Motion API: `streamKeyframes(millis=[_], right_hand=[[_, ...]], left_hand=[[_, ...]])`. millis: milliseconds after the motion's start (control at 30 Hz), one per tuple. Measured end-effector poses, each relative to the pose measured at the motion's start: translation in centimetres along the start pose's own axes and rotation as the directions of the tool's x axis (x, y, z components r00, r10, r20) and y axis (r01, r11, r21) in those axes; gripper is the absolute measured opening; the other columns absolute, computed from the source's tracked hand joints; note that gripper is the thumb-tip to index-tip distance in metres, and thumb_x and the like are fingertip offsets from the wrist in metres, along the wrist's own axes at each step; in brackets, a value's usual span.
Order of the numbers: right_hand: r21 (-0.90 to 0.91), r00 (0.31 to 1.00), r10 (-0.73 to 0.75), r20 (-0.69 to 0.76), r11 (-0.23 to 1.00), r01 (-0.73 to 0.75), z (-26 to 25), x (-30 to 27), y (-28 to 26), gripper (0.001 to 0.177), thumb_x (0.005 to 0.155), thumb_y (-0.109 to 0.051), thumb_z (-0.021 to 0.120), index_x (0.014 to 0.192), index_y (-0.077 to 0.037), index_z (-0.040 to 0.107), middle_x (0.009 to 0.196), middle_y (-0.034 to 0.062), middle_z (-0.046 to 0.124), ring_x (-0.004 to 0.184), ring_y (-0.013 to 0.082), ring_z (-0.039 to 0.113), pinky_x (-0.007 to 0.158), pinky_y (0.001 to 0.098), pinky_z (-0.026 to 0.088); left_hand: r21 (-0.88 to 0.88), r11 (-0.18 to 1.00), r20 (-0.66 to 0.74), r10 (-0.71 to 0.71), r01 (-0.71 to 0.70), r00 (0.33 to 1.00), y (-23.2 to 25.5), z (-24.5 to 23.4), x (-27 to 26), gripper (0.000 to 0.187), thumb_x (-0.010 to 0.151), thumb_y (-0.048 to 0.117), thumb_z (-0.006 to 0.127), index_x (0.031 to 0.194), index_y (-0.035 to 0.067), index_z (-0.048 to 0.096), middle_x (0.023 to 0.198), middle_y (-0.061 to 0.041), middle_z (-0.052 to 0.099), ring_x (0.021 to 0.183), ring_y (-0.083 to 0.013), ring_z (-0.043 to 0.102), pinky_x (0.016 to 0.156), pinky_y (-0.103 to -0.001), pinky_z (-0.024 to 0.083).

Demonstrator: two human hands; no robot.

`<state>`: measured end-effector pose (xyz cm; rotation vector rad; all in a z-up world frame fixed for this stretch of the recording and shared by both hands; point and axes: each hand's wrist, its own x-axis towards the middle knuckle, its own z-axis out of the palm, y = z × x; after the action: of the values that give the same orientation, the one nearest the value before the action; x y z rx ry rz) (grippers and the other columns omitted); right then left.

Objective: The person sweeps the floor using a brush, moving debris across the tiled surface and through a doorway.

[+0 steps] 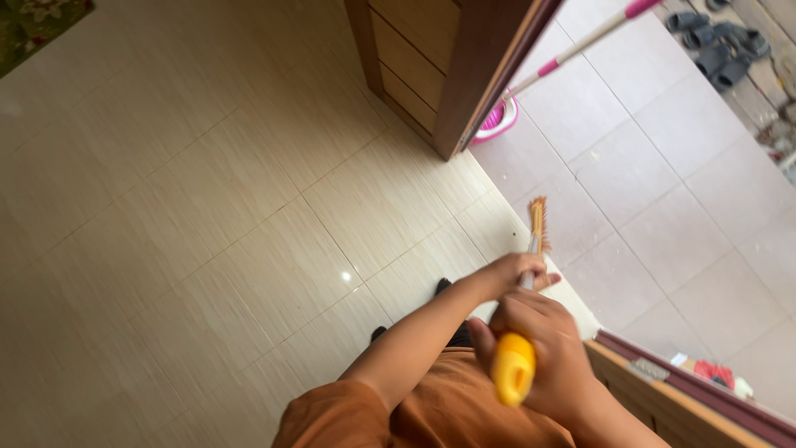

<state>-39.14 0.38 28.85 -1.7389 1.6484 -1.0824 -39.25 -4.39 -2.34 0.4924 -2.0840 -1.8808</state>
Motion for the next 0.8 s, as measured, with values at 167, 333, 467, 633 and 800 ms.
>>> streamKeyframes(millis=[167,333,467,633,800], right_hand=[[0.234,0.994,-0.099,-0.052,0.966,0.109,-2.2,-0.7,-0.1,0.033,0.092,-0.011,0.071,0.071,-0.012,0.046,0.059,-0.0003,0.053,0.053,0.0134,0.059,0.051,0.0288,0.048],[0.516,0.941,-0.312,-0.132,0.789,0.334,0.1,0.7,2.2,0.028,0.099,-0.015,0.064,0.077,-0.012,0.047,0.065,0.0009,0.052,0.056,0.0157,0.054,0.064,0.0358,0.048],[0.605,0.958,-0.282,-0.048,0.755,0.252,6.3,3.5,6.4,0.019,0.101,-0.009,0.058,0.085,-0.007,0.048,0.078,0.009,0.059,0.07,0.0209,0.059,0.07,0.0375,0.052],[0.609,0.99,-0.074,0.116,0.793,-0.012,16.9,6.7,8.3,0.018,0.1,-0.003,0.061,0.085,-0.005,0.051,0.086,0.0127,0.067,0.085,0.0274,0.069,0.076,0.0381,0.057],[0.404,1.0,0.016,0.014,0.914,-0.021,20.9,8.7,3.6,0.021,0.097,-0.002,0.064,0.079,-0.004,0.054,0.074,0.0104,0.064,0.074,0.0241,0.066,0.07,0.0356,0.053]], left_hand=[[0.265,0.954,0.004,-0.146,0.14,0.989,6.0,-5.5,-3.1,0.054,0.102,0.04,0.063,0.065,0.003,0.052,0.074,-0.011,0.059,0.071,-0.0223,0.058,0.078,-0.036,0.051],[0.482,0.811,-0.03,-0.364,0.333,0.931,6.5,-14.8,-8.4,0.041,0.096,0.036,0.067,0.068,0.007,0.058,0.081,-0.007,0.064,0.08,-0.0194,0.062,0.079,-0.036,0.051],[0.481,0.769,-0.186,-0.38,0.421,0.906,0.5,-24.0,-12.9,0.028,0.094,0.033,0.069,0.079,0.011,0.071,0.079,-0.009,0.068,0.074,-0.0207,0.064,0.075,-0.037,0.052],[0.586,0.644,-0.202,-0.473,0.493,0.858,-9.5,-33.9,-17.6,0.033,0.086,0.031,0.077,0.068,0.006,0.066,0.065,-0.016,0.064,0.061,-0.03,0.062,0.062,-0.042,0.051],[0.634,0.71,0.037,-0.422,0.305,0.906,-14.2,-35.1,-17.4,0.024,0.074,0.025,0.08,0.064,0.01,0.065,0.063,-0.013,0.064,0.055,-0.0254,0.063,0.057,-0.042,0.051]])
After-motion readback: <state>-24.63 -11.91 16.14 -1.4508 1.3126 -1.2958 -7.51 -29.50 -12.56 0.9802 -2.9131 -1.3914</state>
